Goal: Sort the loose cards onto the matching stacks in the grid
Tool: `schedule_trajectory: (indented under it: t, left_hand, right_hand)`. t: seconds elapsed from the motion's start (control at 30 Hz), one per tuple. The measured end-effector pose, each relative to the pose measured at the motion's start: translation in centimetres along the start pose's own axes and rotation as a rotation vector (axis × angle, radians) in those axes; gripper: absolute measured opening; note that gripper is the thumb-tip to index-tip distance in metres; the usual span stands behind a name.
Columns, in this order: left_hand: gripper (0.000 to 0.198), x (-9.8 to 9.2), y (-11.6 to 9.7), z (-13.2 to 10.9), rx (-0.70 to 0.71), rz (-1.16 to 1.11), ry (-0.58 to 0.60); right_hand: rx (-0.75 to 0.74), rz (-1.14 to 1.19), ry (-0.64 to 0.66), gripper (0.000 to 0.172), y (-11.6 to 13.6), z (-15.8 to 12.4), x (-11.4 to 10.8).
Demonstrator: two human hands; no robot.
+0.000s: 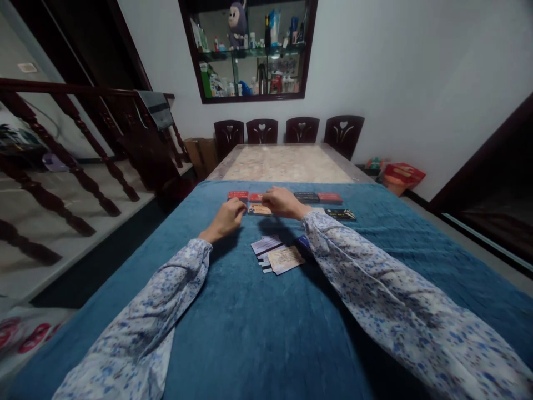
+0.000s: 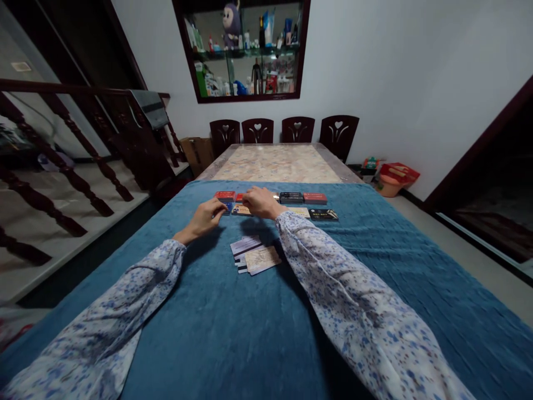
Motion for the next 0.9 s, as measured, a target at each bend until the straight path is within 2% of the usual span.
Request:
schedule_trajectory:
  t: [0.17, 0.3, 0.67, 0.9]
  left_hand:
    - [0.016, 0.8, -2.6, -0.8, 0.077, -0.029, -0.036]
    - [0.017, 1.7, -4.5, -1.4, 0.092, -0.054, -0.015]
    - [0.022, 5.4, -8.8, -1.9, 0.115, -0.022, 0.125]
    - [0.024, 7.9, -11.0, -2.2, 0.091, 0.077, 0.251]
  right_hand:
    - [0.003, -0.006, -0.023, 0.029, 0.1, -2.6, -0.6]
    - [-0.012, -0.01, -0.034, 0.026, 0.0, -4.6, -0.7]
    - [0.048, 0.021, 0.065, 0.023, -1.4, -10.7, 0.8]
    - [-0.047, 0.174, 0.084, 0.02, -1.2, -12.7, 2.4]
Point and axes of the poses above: each hand's wrist, its own z-axis towards the middle knuckle, its own x-axis out of the palm, y = z × x, the point moved 7 cm from there along z, towards the middle knuckle, and after that the axes turned 14 degrees about -x, right-handed, at the moved point
